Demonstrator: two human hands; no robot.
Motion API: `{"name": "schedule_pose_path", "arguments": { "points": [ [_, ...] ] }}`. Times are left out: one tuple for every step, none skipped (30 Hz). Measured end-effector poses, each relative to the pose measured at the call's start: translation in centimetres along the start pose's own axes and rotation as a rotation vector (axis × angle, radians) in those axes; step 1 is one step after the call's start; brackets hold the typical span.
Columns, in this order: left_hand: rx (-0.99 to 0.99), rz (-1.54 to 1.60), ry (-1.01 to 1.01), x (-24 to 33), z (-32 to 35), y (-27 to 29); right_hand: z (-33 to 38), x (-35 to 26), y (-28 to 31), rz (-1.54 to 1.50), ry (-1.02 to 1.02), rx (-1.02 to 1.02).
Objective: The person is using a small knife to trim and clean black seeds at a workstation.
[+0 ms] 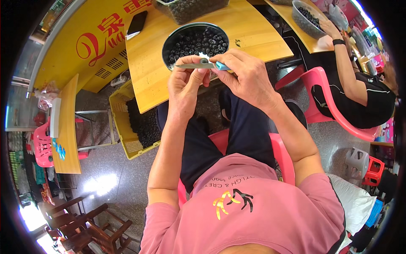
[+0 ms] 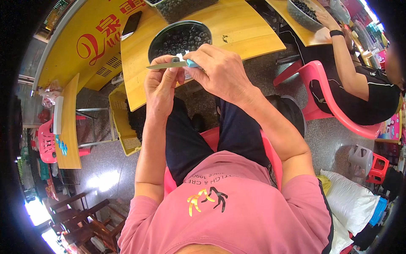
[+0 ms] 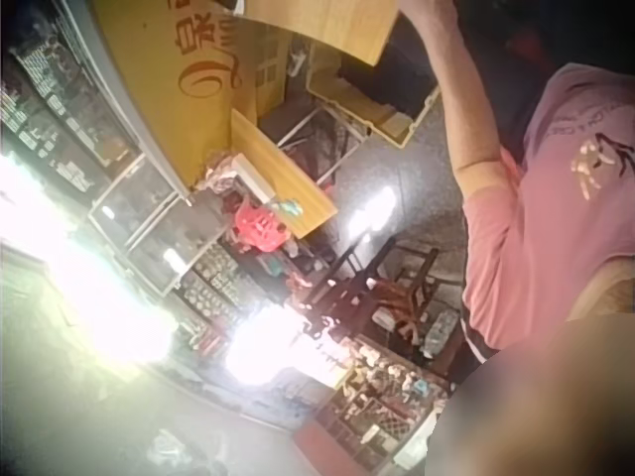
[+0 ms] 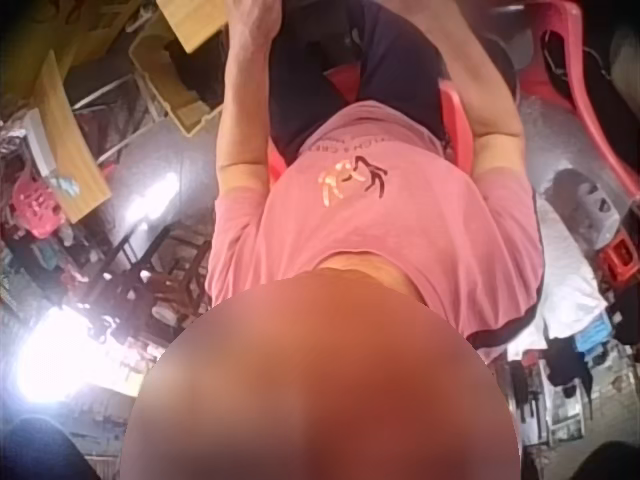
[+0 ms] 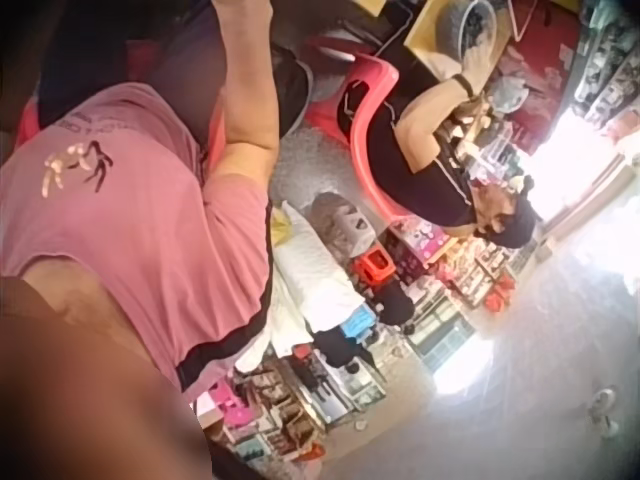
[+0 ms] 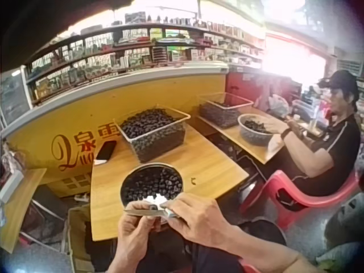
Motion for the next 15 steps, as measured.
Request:
{"name": "schedule_pose_path", "arguments": {
  "points": [
    [0.0,-0.004,0.003,0.0,0.01,0.02,0.03,0.02,0.01,0.0,0.0,0.0],
    [0.0,-0.005,0.004,0.0,0.02,0.01,0.08,0.04,-0.01,0.008,0.005,0.004],
    [0.003,-0.004,0.003,0.0,0.04,0.0,0.11,0.05,-0.01,0.015,0.011,0.008],
    [0.007,-0.002,0.002,0.01,0.06,0.0,0.12,0.06,0.0,0.015,0.011,0.008],
    [0.006,-0.003,0.002,0.0,0.09,0.01,0.12,0.09,0.01,0.005,0.005,0.011],
    [0.006,-0.01,0.006,-0.01,0.13,0.02,0.12,0.11,0.02,-0.005,0.0,0.014],
    [0.006,-0.017,0.01,-0.02,0.15,0.03,0.11,0.08,0.04,-0.005,0.0,0.014],
    [0.006,-0.017,0.01,-0.03,0.17,0.01,0.1,0.04,0.09,-0.003,-0.005,0.012],
    [0.013,-0.016,0.01,-0.06,0.18,0.01,0.1,0.03,0.11,0.0,-0.009,0.009],
    [0.021,-0.014,0.01,-0.08,0.2,0.0,0.12,0.07,0.07,0.0,-0.01,0.009],
    [0.021,-0.014,0.01,-0.06,0.18,-0.06,0.13,0.14,0.02,-0.005,-0.006,0.017],
    [0.026,-0.005,0.012,-0.03,0.15,-0.14,0.14,0.17,0.0,-0.01,-0.002,0.026],
    [0.032,0.005,0.014,-0.01,0.13,-0.2,0.13,0.15,0.0,-0.01,-0.002,0.026],
    [0.031,0.005,0.014,-0.01,0.1,-0.24,0.13,0.12,-0.02,-0.007,-0.008,0.026],
    [0.037,0.015,0.015,-0.03,0.08,-0.26,0.12,0.11,-0.04,-0.003,-0.013,0.026]
  ]
}}
Point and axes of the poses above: each hand's wrist, its own z-axis away from the middle knuckle, its own y-axis out of the back of the hand, x = y × z, the point moved 2 cm from there along -z, towards the middle knuckle, and after that the axes turned 2 degrees about -y, right-handed, at the moved point
